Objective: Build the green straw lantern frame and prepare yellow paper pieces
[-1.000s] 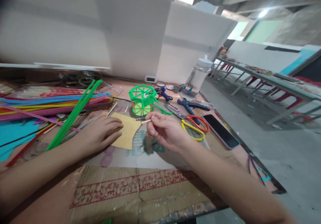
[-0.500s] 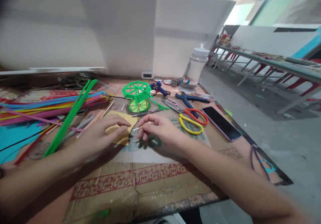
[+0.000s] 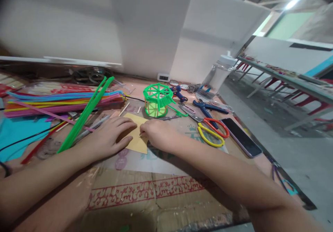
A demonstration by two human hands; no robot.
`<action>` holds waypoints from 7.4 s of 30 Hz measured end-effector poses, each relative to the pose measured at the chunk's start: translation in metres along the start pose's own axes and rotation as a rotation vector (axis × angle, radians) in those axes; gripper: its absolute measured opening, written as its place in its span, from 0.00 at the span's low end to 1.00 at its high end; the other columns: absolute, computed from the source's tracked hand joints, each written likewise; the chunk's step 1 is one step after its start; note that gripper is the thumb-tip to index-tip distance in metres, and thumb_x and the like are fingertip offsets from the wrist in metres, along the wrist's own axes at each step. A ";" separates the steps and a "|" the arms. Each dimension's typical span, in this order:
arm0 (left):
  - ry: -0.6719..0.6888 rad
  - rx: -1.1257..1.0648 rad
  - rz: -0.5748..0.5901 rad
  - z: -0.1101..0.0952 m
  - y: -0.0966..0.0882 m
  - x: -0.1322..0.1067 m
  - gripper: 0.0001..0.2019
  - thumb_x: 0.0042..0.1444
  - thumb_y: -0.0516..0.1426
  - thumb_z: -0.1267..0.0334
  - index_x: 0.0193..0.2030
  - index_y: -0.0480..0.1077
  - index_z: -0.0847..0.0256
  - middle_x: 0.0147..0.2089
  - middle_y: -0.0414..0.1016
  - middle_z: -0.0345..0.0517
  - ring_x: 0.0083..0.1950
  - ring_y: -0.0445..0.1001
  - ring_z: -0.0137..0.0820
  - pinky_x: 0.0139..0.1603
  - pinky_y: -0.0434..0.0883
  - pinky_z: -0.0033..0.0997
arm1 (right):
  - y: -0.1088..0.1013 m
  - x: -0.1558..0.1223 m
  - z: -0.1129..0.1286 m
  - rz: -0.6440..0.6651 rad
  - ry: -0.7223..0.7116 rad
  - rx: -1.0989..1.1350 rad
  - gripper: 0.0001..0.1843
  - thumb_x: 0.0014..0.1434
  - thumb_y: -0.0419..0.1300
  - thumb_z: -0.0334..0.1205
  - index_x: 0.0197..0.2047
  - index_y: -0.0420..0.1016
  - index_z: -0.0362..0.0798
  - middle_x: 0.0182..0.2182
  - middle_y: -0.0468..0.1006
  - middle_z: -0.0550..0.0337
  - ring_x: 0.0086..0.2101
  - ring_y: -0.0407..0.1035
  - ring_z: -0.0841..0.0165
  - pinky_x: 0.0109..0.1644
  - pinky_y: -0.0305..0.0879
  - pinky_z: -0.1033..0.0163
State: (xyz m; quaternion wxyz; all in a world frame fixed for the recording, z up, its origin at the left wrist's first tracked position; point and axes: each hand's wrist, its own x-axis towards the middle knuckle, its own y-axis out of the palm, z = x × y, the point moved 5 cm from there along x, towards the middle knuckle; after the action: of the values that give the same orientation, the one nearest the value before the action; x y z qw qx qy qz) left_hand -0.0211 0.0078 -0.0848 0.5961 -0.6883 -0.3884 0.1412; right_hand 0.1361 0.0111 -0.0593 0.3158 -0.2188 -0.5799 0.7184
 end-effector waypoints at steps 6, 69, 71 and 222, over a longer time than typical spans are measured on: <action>0.022 0.050 -0.002 0.000 0.001 0.001 0.16 0.68 0.50 0.57 0.54 0.73 0.58 0.54 0.72 0.52 0.58 0.70 0.45 0.61 0.64 0.52 | -0.002 0.002 0.010 0.043 -0.171 -0.159 0.09 0.63 0.58 0.27 0.37 0.80 0.42 0.32 0.78 0.53 0.36 0.69 0.64 0.41 0.61 0.62; 0.025 0.040 -0.005 -0.008 -0.002 0.001 0.13 0.67 0.51 0.59 0.51 0.74 0.55 0.55 0.72 0.50 0.58 0.69 0.43 0.62 0.63 0.50 | 0.008 -0.008 0.013 -0.076 -0.215 -0.164 0.08 0.62 0.58 0.27 0.40 0.79 0.42 0.34 0.79 0.52 0.37 0.70 0.64 0.43 0.63 0.61; 0.029 0.043 -0.012 -0.007 -0.002 0.001 0.13 0.67 0.51 0.60 0.51 0.74 0.56 0.55 0.72 0.50 0.58 0.69 0.44 0.61 0.63 0.51 | 0.008 -0.006 0.009 -0.053 -0.190 -0.116 0.08 0.62 0.59 0.27 0.40 0.79 0.43 0.35 0.80 0.53 0.38 0.70 0.64 0.44 0.63 0.61; -0.011 0.216 -0.030 -0.006 0.000 -0.005 0.18 0.69 0.47 0.57 0.57 0.71 0.60 0.61 0.73 0.54 0.63 0.69 0.47 0.71 0.53 0.54 | 0.006 -0.003 -0.006 -0.115 0.059 0.176 0.08 0.62 0.58 0.28 0.37 0.78 0.46 0.36 0.82 0.53 0.39 0.74 0.63 0.44 0.64 0.61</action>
State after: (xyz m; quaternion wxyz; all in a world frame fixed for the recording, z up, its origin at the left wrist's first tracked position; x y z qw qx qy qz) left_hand -0.0201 0.0000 -0.0843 0.6669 -0.6132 -0.3845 0.1769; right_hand 0.1409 0.0129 -0.0667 0.3915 -0.1778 -0.5164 0.7406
